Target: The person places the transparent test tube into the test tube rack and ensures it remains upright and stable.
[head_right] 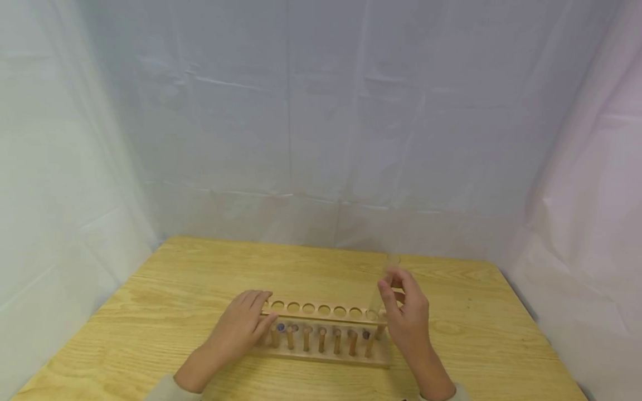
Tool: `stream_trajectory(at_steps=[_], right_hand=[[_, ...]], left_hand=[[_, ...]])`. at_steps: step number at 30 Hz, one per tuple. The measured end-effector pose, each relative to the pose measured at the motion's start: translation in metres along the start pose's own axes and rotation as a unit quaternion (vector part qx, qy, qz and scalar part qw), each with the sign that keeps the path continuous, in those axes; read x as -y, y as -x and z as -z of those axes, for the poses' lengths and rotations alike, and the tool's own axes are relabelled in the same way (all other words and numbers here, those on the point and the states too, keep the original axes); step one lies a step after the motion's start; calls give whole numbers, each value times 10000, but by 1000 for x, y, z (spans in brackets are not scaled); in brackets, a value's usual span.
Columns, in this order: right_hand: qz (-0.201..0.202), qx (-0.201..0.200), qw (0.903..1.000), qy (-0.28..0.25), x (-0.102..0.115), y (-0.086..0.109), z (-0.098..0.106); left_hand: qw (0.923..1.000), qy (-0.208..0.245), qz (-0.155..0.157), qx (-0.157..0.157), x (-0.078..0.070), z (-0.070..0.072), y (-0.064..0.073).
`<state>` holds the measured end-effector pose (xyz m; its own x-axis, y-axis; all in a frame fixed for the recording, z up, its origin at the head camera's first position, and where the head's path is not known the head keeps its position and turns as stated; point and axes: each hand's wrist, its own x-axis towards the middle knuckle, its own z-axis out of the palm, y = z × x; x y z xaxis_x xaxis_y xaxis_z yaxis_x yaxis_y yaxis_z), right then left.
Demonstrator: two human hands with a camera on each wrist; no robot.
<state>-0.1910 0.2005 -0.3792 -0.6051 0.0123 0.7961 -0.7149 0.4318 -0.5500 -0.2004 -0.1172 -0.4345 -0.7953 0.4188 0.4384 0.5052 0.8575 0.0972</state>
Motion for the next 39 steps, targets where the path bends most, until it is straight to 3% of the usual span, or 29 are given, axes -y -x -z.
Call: stream_trajectory(at_steps=[15, 23, 28, 32, 39], right_hand=[[25, 13, 10000, 46, -5, 1, -1], [134, -50, 9999, -30, 25, -6, -2], [119, -13, 9999, 37, 30, -8, -1], [110, 59, 9999, 73, 26, -7, -1], [29, 1, 10000, 94, -6, 2, -4]], left_hand=[[10000, 1, -7, -77, 0, 1, 0], [9999, 12, -62, -101, -1, 3, 1], [9999, -26, -62, -98, -1, 2, 1], [9999, -49, -46, -82, 0, 0, 1], [10000, -45, -10, -87, 1, -2, 1]])
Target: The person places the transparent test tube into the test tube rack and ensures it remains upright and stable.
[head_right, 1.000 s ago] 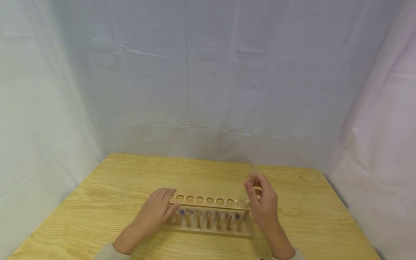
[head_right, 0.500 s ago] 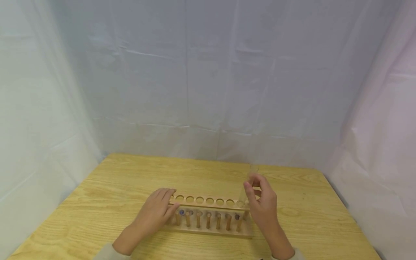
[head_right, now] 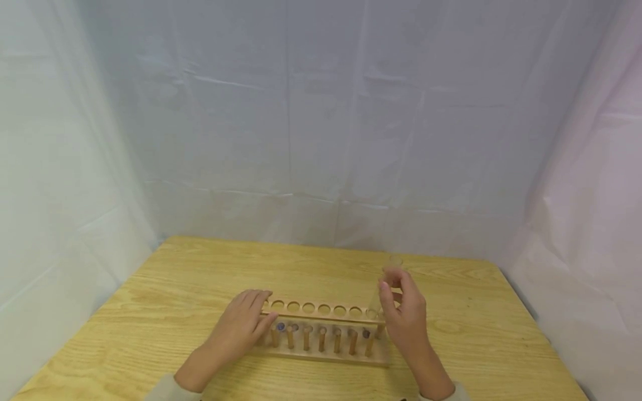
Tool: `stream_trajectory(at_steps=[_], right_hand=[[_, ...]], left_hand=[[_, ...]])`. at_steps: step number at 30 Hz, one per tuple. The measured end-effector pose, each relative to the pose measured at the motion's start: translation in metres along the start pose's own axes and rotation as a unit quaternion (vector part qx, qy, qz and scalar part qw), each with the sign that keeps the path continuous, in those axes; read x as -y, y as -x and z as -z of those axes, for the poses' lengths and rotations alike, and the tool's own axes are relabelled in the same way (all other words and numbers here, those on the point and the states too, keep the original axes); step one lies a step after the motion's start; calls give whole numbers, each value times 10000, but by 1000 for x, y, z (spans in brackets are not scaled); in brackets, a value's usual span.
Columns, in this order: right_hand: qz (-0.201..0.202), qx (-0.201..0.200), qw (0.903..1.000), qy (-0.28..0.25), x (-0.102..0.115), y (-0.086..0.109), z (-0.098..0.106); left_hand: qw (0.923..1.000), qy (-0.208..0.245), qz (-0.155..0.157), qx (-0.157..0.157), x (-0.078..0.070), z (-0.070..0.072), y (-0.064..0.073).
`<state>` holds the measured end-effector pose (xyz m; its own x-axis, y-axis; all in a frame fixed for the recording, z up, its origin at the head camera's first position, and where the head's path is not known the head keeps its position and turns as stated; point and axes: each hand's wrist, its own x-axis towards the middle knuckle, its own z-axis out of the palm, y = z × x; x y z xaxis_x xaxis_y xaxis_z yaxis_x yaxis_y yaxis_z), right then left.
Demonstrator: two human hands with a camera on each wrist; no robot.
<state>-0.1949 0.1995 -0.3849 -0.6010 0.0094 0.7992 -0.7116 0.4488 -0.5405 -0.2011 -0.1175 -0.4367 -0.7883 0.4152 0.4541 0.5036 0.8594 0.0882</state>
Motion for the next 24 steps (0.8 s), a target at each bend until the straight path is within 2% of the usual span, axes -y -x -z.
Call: stream_trajectory(at_steps=[5, 14, 24], right_hand=[[-50, 41, 10000, 13, -7, 3, -1], [-306, 128, 9995, 8, -2, 1, -2], [-329, 195, 9993, 29, -1, 4, 1]], left_hand=[[10000, 10, -8, -29, 0, 1, 0], [10000, 21, -38, -81, 1, 0, -1], [9999, 49, 81, 120, 0, 1, -1]])
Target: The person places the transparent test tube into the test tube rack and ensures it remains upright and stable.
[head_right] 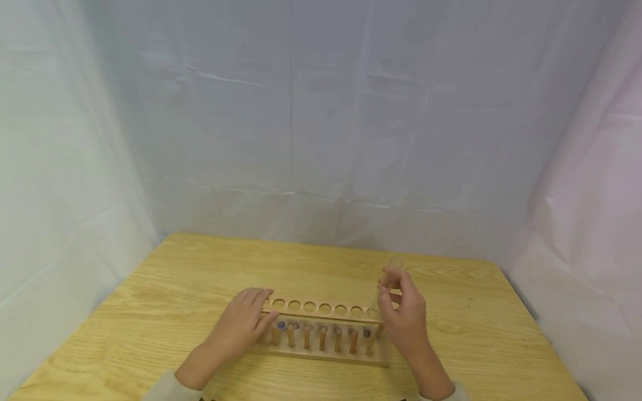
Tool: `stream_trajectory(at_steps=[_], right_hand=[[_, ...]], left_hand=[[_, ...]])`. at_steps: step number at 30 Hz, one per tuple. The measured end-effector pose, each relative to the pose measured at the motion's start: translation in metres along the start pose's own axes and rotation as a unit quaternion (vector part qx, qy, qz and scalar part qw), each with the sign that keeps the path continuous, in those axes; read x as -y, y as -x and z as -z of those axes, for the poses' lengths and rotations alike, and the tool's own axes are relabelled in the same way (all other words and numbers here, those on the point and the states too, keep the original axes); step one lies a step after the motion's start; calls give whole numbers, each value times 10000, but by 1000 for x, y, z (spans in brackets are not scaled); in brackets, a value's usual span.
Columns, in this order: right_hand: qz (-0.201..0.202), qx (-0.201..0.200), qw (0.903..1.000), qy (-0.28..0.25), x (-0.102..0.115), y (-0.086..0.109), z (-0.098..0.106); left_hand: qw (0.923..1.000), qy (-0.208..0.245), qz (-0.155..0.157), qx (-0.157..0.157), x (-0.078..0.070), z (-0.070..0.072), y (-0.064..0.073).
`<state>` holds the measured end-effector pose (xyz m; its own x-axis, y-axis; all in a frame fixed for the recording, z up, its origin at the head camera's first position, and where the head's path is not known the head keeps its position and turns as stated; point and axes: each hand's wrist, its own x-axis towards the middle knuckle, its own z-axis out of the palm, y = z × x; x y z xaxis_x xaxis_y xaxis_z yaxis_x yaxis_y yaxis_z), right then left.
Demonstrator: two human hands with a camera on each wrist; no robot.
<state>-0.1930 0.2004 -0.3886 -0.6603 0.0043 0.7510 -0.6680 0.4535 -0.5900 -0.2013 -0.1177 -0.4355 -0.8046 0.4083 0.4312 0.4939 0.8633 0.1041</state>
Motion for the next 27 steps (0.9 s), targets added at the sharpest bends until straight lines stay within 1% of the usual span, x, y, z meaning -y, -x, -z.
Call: stream_trajectory(at_steps=[10, 15, 20, 23, 27], right_hand=[[-219, -14, 9997, 79, -3, 1, -1], [-219, -39, 9996, 155, -2, 0, -3], [-467, -31, 9988, 112, 0, 0, -3], [-541, -52, 9985, 93, 8, -2, -3], [-379, -72, 9992, 105, 26, -5, -2]], left_hand=[[10000, 16, -49, -72, 1, -1, 0], [10000, 80, 2, -37, 1, -1, 0], [9999, 122, 11, -60, 0, 0, 0], [10000, 70, -1, -58, 0, -1, 0], [9999, 10, -41, -96, 0, -2, 0]])
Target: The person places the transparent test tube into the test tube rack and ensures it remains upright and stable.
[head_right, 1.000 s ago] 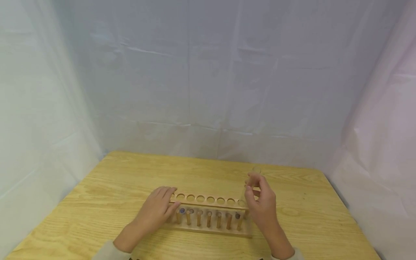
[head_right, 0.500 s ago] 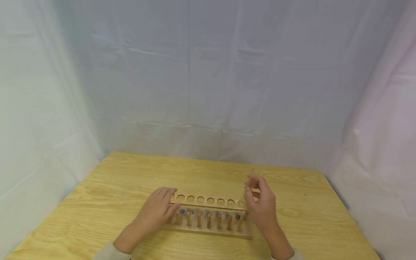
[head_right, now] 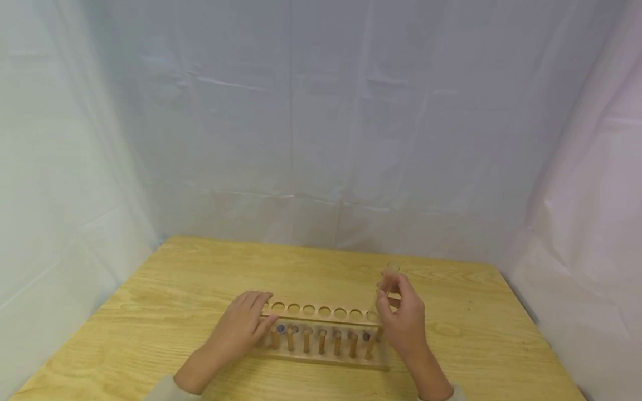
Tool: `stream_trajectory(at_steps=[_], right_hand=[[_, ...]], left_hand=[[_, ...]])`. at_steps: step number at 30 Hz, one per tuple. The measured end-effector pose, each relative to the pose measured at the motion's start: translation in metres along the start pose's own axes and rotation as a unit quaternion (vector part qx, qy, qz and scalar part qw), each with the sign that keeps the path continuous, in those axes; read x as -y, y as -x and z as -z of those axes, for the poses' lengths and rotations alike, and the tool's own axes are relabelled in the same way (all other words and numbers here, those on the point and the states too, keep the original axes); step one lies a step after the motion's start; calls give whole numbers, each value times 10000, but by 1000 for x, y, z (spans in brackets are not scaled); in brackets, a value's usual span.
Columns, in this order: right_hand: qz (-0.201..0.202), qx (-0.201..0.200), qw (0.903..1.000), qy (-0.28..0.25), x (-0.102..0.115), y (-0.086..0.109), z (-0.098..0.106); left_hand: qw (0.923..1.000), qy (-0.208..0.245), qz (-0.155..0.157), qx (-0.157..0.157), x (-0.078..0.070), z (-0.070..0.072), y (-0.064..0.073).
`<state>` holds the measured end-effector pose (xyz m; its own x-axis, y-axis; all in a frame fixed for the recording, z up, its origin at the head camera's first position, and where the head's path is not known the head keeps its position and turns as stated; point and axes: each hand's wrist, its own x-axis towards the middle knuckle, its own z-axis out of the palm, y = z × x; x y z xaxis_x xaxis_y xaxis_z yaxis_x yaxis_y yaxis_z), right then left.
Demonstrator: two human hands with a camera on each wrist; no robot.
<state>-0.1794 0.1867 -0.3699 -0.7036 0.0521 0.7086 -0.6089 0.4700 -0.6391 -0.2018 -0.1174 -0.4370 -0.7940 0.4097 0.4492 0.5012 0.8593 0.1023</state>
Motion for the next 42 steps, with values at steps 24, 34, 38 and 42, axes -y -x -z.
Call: stream_trajectory(at_steps=[24, 34, 38, 42], right_hand=[[-438, 173, 9989, 85, -26, 10, 0], [-317, 166, 9994, 32, -27, 6, -1], [-204, 67, 9998, -1, -29, 5, -2], [-160, 50, 9998, -59, -30, 5, -3]], left_hand=[[9999, -103, 39, -3, -3, -2, 7], [9999, -66, -14, -85, 0, -4, 3], [9994, -157, -139, -270, 0, -4, 1], [9995, -154, -130, -227, 1, -4, 0]])
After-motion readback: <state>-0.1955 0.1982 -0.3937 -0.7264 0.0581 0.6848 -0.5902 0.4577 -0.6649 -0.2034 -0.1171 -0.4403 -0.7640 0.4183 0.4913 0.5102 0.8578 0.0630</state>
